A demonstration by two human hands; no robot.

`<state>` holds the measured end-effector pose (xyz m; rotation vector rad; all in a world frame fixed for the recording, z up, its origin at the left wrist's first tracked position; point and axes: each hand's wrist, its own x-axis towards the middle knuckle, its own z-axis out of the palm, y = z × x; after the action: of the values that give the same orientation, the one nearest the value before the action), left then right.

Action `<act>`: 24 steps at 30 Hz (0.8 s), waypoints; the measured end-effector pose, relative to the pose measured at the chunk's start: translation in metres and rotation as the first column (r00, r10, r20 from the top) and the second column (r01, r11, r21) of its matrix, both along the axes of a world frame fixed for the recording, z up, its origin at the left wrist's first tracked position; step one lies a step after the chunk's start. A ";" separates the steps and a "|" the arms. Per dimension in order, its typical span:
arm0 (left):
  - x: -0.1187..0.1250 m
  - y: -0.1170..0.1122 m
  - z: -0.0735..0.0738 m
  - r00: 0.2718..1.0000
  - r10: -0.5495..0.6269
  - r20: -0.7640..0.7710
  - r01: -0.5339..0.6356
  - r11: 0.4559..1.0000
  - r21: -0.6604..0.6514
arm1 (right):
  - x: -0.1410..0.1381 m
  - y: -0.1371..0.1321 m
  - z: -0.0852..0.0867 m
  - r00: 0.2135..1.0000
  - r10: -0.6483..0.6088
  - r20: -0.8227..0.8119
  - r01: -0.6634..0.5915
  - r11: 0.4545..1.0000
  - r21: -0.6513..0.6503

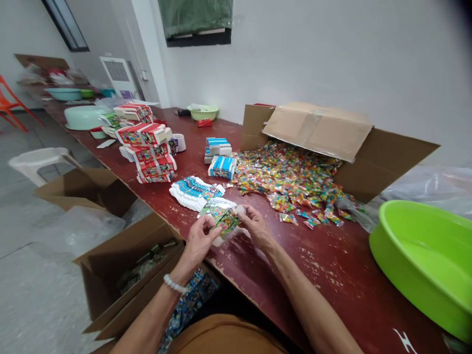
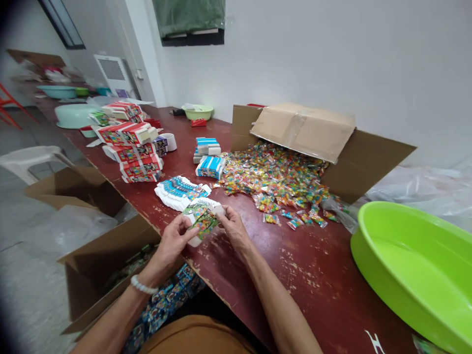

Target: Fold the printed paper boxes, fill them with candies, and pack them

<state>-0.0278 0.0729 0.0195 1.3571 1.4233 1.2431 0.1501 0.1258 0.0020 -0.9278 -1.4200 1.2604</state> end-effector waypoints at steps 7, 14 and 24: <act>0.001 -0.032 0.027 0.619 -0.508 0.599 0.725 0.663 -0.186 | 0.002 -0.035 0.049 0.946 0.321 -0.044 -0.322 0.947 -0.014; 0.008 -0.038 0.028 0.644 -0.586 0.492 0.697 0.714 -0.063 | -0.001 -0.060 0.058 0.934 0.337 -0.114 -0.340 0.940 -0.004; 0.015 -0.045 0.047 0.728 -0.525 0.441 0.624 0.773 -0.110 | -0.001 -0.078 0.068 0.976 0.169 -0.135 -0.163 0.985 0.059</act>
<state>-0.0130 0.0275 0.0669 1.1649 0.7452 0.8087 0.1488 0.0477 0.0698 -0.6865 -1.4329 1.3813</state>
